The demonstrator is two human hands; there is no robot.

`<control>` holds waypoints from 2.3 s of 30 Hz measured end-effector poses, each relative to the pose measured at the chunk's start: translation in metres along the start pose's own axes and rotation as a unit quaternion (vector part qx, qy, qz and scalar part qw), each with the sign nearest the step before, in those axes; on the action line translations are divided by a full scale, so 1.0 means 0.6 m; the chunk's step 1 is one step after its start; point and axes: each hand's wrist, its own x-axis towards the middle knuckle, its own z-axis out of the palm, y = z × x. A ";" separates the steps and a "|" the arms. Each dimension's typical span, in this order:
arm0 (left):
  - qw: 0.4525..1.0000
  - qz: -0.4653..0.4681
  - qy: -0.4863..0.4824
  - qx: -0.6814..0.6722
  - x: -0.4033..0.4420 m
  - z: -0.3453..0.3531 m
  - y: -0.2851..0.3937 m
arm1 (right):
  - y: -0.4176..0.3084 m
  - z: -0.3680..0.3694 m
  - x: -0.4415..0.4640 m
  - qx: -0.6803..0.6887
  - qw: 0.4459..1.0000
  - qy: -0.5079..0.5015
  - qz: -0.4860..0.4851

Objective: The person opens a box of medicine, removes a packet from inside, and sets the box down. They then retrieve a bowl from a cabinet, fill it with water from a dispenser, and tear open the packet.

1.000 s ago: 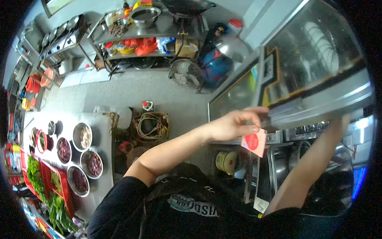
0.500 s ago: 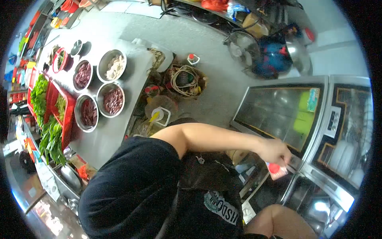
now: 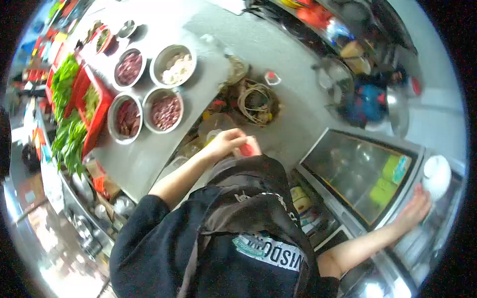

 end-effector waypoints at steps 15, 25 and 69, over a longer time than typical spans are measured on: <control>0.999 -0.005 -0.039 -0.032 0.161 0.115 0.029 | -0.001 -0.161 -0.079 -0.173 0.953 0.180 0.174; 0.997 -0.001 -0.028 -0.067 0.219 0.129 0.045 | 0.000 -0.142 -0.075 -0.218 0.945 0.176 0.167; 0.788 0.200 0.500 -0.297 0.675 -0.224 0.572 | 0.196 1.442 0.424 -0.102 0.449 -0.758 -0.463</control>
